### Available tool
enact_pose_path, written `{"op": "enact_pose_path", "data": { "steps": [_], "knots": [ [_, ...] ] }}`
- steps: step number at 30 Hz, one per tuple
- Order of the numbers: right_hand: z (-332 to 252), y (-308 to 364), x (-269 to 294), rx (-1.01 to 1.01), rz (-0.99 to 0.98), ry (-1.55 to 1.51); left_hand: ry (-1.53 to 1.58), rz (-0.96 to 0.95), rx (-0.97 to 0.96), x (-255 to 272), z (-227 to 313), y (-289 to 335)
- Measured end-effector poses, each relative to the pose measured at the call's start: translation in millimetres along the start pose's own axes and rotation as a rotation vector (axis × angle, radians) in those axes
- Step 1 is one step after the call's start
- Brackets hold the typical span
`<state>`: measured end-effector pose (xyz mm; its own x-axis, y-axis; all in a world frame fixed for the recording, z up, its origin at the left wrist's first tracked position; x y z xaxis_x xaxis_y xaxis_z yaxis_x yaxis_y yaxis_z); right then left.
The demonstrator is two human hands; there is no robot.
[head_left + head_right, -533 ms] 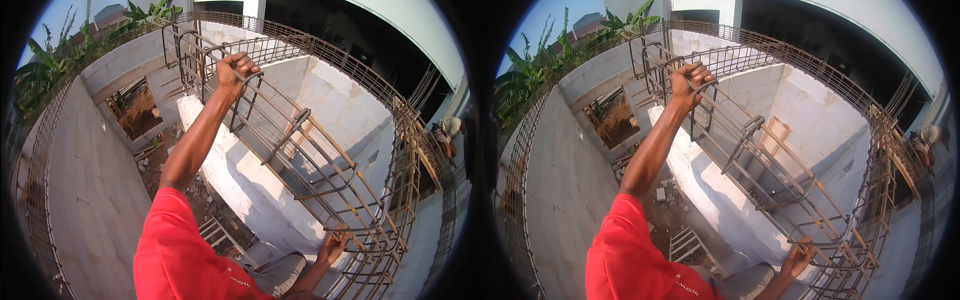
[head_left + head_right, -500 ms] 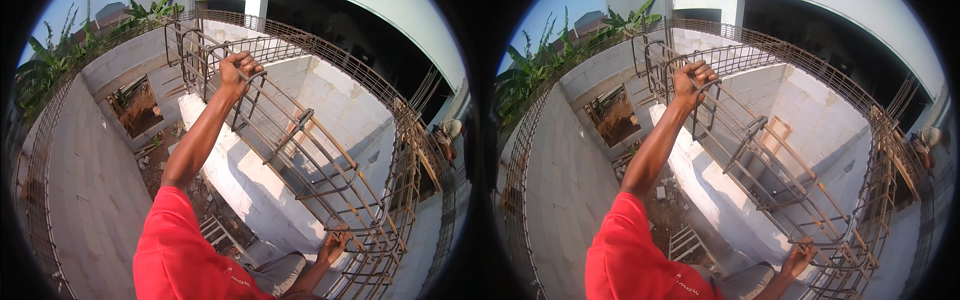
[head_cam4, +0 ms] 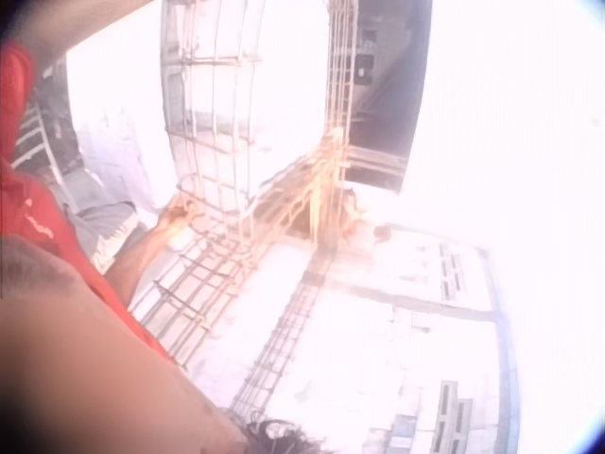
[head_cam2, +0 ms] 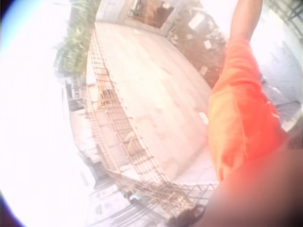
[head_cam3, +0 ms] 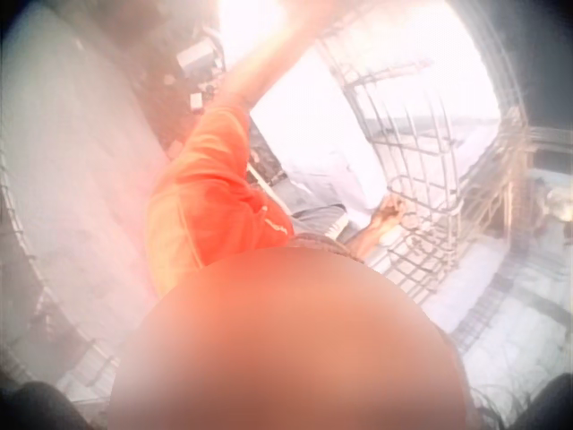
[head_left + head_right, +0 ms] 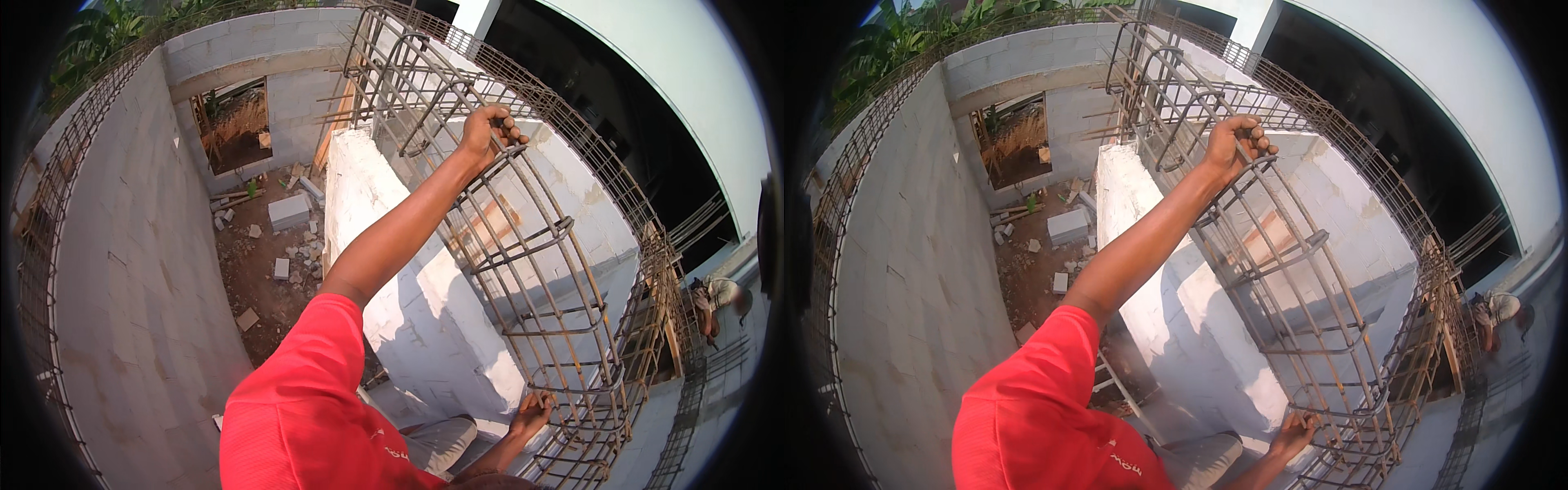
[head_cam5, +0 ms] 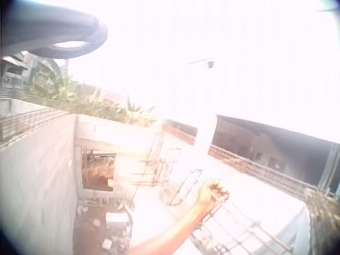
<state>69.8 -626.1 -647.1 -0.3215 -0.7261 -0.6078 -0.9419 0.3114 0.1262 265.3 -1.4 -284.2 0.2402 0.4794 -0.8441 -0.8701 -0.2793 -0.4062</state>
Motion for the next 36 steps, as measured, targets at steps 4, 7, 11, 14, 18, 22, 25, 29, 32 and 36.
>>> {"op": "enact_pose_path", "data": {
  "steps": [4,7,11,14,18,22,25,29,32,36],
  "knots": [
    [3,-7,9,-0.009,-0.001,-0.021,0.004,-0.024,0.0,0,-4,-1],
    [5,-15,19,0.001,-0.003,-0.021,-0.005,0.011,0.001,5,-6,0],
    [6,-20,24,0.014,-0.006,0.04,0.001,-0.038,-0.04,4,-5,0],
    [4,-19,25,0.017,0.011,0.033,0.027,-0.064,-0.065,5,-4,0],
    [3,-15,20,0.003,0.027,0.028,0.03,-0.087,-0.093,4,-3,1],
    [0,-10,20,0.028,0.096,0.068,0.024,-0.073,-0.11,4,-2,4],
    [1,-7,13,0.031,0.074,0.087,0.026,-0.066,-0.114,3,-1,6],
    [2,-4,6,0.017,0.044,0.057,0.008,-0.051,-0.111,4,0,7],
    [0,-1,5,0.024,0.049,0.063,-0.011,-0.055,-0.101,4,-2,6],
    [1,1,0,-0.007,0.003,0.049,-0.004,-0.064,-0.113,4,-2,6]
  ]
}}
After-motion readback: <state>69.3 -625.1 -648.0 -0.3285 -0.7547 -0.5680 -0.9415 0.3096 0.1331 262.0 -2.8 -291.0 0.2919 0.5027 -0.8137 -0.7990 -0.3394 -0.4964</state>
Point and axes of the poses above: each hand's wrist, its own y-axis away from the middle knuckle, its own x-axis out of the back of the hand, z = x × y, the point moved 10 cm from there along -y, towards the middle knuckle, and after that the axes turned 2 degrees about z, right-handed, at the moved point
